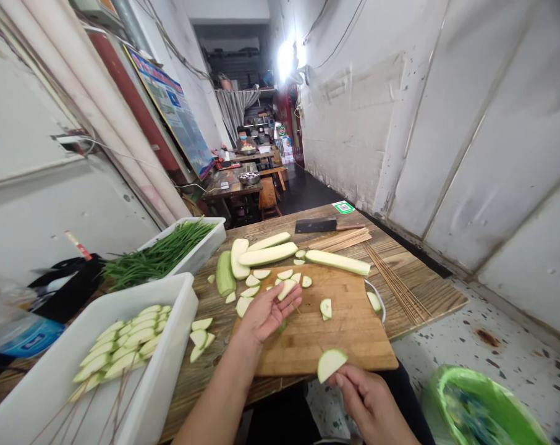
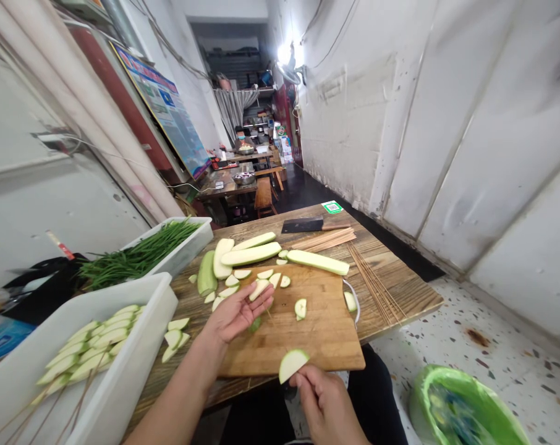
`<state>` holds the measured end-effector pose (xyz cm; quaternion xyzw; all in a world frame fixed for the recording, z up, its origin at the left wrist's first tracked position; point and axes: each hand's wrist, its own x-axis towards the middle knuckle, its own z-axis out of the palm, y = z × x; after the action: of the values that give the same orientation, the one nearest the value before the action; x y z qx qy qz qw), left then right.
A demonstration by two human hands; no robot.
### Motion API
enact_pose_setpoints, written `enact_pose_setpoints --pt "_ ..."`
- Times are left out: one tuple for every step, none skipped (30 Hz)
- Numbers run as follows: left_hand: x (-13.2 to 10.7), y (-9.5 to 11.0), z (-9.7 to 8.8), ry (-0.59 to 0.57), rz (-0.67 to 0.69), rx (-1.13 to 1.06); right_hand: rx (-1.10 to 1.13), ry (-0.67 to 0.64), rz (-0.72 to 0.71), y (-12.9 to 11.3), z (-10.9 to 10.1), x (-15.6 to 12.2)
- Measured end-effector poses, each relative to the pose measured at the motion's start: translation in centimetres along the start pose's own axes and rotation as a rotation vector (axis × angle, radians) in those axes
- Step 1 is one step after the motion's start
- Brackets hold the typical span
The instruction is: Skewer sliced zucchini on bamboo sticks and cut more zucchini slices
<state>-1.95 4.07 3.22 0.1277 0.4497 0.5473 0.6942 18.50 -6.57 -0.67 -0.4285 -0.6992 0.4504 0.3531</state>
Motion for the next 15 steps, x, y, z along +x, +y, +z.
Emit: enact_pose_setpoints --pt "-0.03 0.00 0.03 0.008 -0.001 -0.004 -0.002 0.002 -0.001 0.00 -0.01 -0.03" --pt "-0.04 -0.01 0.05 0.016 0.000 -0.007 -0.003 0.003 -0.001 0.01 -0.01 -0.06" --pt "-0.04 -0.02 0.06 0.023 0.002 -0.008 -0.002 0.002 0.002 0.03 -0.02 -0.10" --pt "-0.02 -0.03 0.07 0.028 0.001 -0.006 0.000 -0.002 0.006 0.06 -0.02 -0.13" --pt "0.01 -0.04 0.06 0.028 0.000 -0.002 0.003 -0.006 0.011 0.09 -0.01 -0.15" --pt "0.05 -0.05 0.04 0.027 0.000 0.002 0.006 -0.008 0.015 0.13 -0.01 -0.16" --pt "0.09 -0.06 0.01 0.025 -0.001 0.006 0.009 -0.009 0.018 0.17 0.00 -0.15" --pt "0.13 -0.06 -0.04 0.023 -0.001 0.012 0.013 -0.010 0.020 0.20 0.00 -0.13" --pt "0.16 -0.05 -0.10 0.023 -0.001 0.018 0.015 -0.007 0.021 0.23 0.01 -0.12" --pt "0.19 -0.03 -0.16 0.020 -0.001 0.026 0.017 -0.004 0.021 0.26 0.02 -0.11" --pt "0.22 0.00 -0.24 0.014 0.000 0.036 0.017 -0.002 0.021 0.29 0.02 -0.10" --pt "0.24 0.05 -0.32 0.003 0.000 0.046 0.016 -0.001 0.020 0.33 0.03 -0.12" --pt "0.26 0.10 -0.41 -0.012 -0.002 0.058 0.016 0.001 0.021 0.36 0.03 -0.15" --pt "0.27 0.16 -0.50 -0.027 -0.004 0.071 0.017 -0.002 0.024 0.40 0.02 -0.19" --pt "0.29 0.22 -0.58 -0.041 -0.006 0.085 0.019 -0.006 0.030 0.45 0.02 -0.25"
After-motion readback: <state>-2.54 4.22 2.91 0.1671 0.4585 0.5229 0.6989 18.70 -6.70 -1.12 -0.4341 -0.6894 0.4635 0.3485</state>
